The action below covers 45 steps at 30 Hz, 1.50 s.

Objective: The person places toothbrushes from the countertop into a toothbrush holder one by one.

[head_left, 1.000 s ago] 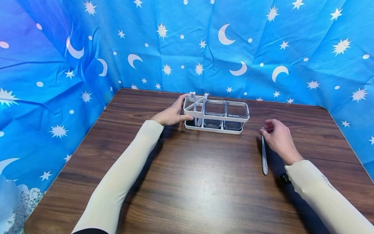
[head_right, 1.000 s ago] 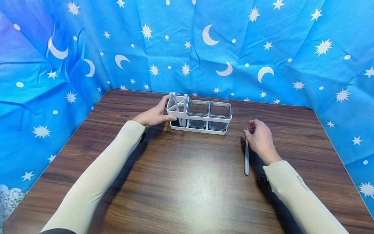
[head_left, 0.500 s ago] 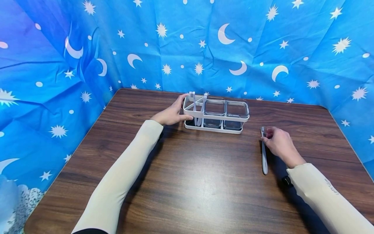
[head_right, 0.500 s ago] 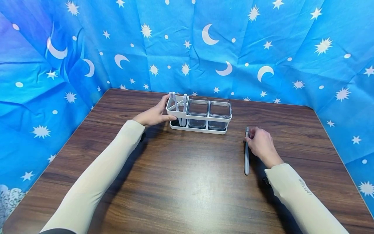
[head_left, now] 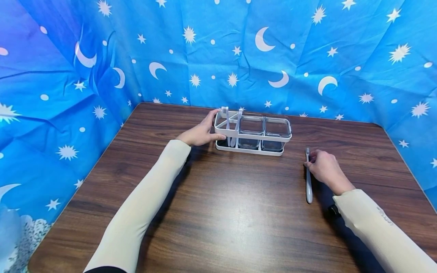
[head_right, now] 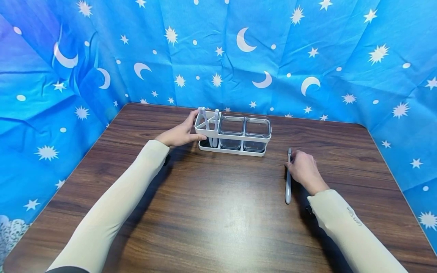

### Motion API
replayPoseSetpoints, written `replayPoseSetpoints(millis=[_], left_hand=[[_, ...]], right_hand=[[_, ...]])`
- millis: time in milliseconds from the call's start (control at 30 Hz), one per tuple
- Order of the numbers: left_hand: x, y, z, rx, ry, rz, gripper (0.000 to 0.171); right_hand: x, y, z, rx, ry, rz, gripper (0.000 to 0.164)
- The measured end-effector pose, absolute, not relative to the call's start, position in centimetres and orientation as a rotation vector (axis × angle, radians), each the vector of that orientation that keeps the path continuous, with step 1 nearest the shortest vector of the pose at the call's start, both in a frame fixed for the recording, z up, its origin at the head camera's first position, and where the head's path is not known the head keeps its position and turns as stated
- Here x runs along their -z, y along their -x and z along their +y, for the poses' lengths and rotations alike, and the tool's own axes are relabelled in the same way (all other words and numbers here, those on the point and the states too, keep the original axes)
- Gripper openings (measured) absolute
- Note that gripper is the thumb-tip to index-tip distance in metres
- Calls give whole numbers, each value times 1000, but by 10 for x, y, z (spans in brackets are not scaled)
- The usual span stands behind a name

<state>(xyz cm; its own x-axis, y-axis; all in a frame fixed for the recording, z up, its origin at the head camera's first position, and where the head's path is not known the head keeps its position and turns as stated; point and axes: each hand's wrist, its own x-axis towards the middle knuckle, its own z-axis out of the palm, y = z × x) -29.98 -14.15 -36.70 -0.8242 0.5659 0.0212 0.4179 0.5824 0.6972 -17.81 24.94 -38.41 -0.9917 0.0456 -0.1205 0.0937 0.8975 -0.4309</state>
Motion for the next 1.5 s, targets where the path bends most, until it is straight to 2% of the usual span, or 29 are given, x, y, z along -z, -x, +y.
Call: replayPoseSetpoints(millis=[367, 833, 1500], left_hand=[[367, 300, -141, -1073, -839, 2610, 94], [364, 299, -142, -1053, -827, 2622, 94], [362, 298, -140, -1052, -809, 2611, 91]], right_hand=[[384, 180, 249, 631, -135, 2945, 37], [369, 175, 256, 786, -148, 2989, 18], [334, 173, 247, 1176, 131, 3388, 18]])
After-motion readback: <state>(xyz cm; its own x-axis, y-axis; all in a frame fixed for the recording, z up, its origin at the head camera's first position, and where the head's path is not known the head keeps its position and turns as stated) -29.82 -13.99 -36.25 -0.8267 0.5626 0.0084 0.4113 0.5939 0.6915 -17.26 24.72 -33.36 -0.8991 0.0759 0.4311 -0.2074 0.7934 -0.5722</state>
